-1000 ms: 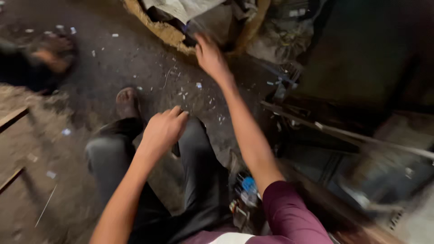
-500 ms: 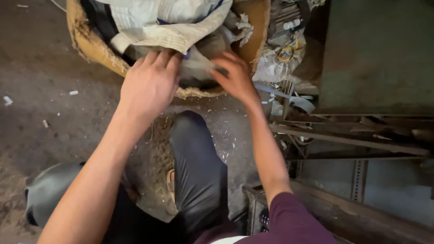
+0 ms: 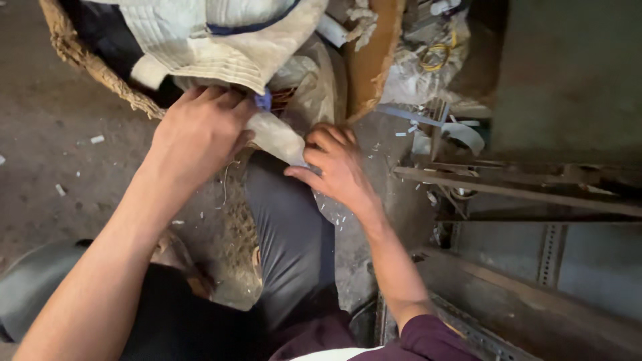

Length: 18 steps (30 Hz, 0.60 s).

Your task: The person winds thin copper wire around a motor stator core, using a white tie to secure the coil. They then retrieve an orange wire from a nearby bag.

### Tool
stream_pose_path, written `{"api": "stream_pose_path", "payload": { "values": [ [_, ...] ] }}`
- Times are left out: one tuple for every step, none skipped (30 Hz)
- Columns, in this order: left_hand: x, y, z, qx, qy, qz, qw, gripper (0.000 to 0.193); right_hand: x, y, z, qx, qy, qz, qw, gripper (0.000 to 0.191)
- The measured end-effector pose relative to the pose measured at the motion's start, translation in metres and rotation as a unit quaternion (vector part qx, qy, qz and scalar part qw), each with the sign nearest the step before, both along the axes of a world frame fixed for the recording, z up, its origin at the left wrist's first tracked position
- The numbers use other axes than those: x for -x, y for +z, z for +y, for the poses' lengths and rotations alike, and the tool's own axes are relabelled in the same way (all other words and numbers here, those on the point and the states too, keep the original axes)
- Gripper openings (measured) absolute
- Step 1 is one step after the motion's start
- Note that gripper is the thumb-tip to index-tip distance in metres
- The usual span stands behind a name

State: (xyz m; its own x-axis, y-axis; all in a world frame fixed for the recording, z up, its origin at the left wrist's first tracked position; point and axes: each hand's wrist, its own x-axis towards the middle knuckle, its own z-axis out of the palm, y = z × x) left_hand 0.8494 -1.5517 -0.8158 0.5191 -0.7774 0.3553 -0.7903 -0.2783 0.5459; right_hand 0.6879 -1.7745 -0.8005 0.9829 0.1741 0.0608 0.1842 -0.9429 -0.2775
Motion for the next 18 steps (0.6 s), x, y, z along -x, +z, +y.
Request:
{"api": "stream_pose_path", "payload": {
  "values": [
    [0.001,0.000,-0.001,-0.011,-0.007,-0.006,1.000,0.029,0.000,-0.004,0.000,-0.003,-0.003,-0.007,1.000,0.039],
    [0.002,0.001,-0.001,-0.024,-0.010,-0.016,1.000,0.030,0.000,-0.009,-0.002,-0.006,-0.006,-0.016,1.000,0.038],
    [0.004,0.003,0.000,-0.035,-0.012,-0.027,0.999,0.032,-0.001,-0.013,-0.005,-0.015,-0.015,-0.020,1.000,0.036],
    [0.008,0.005,0.001,-0.048,-0.014,-0.037,0.998,0.034,0.000,-0.017,-0.007,-0.025,-0.024,-0.022,0.999,0.033],
    [0.013,0.008,0.002,-0.088,-0.021,-0.056,0.994,0.031,0.001,-0.022,-0.010,-0.038,-0.034,-0.023,0.998,0.031],
    [0.018,0.010,0.003,-0.128,-0.026,-0.076,0.989,0.028,0.000,-0.026,-0.013,-0.073,-0.044,-0.034,0.996,0.025],
    [0.023,0.012,0.004,-0.166,-0.029,-0.094,0.981,0.026,-0.001,-0.030,-0.016,-0.107,-0.051,-0.044,0.992,0.020],
    [0.029,0.013,0.005,-0.208,-0.033,-0.072,0.975,0.022,-0.001,-0.034,-0.019,-0.140,-0.060,-0.053,0.987,0.019],
    [0.034,0.013,0.006,-0.248,-0.040,-0.050,0.967,0.019,-0.001,-0.037,-0.021,-0.149,-0.057,-0.057,0.986,0.022],
    [0.039,0.012,0.007,-0.287,-0.045,-0.028,0.956,0.016,-0.003,-0.039,-0.022,-0.157,-0.054,-0.062,0.984,0.024],
    [0.043,0.011,0.009,-0.285,-0.032,-0.029,0.958,0.016,-0.003,-0.041,-0.021,-0.165,-0.052,-0.064,0.983,0.026],
    [0.047,0.011,0.011,-0.281,-0.024,-0.029,0.959,0.016,-0.002,-0.041,-0.019,-0.172,-0.060,-0.075,0.980,0.024],
    [0.051,0.011,0.012,-0.277,-0.015,-0.029,0.960,0.016,-0.002,-0.041,-0.015,-0.179,-0.067,-0.086,0.978,0.022],
    [0.055,0.012,0.013,-0.295,-0.013,-0.022,0.955,0.015,-0.002,-0.040,-0.010,-0.185,-0.074,-0.101,0.975,0.020],
    [0.060,0.013,0.013,-0.312,-0.010,-0.019,0.950,0.014,-0.001,-0.037,-0.004,-0.210,-0.101,-0.111,0.966,0.015],
    [0.063,0.015,0.013,-0.329,-0.005,-0.019,0.944,0.014,-0.002,-0.033,0.003,-0.235,-0.128,-0.125,0.956,0.009],
    [0.066,0.017,0.013,-0.334,-0.002,-0.031,0.942,0.013,-0.003,-0.028,0.008,-0.259,-0.154,-0.134,0.944,0.007],
    [0.070,0.021,0.013,-0.340,-0.001,-0.036,0.940,0.012,-0.005,-0.022,0.013,-0.219,-0.128,-0.134,0.958,0.008]
  ]
}}
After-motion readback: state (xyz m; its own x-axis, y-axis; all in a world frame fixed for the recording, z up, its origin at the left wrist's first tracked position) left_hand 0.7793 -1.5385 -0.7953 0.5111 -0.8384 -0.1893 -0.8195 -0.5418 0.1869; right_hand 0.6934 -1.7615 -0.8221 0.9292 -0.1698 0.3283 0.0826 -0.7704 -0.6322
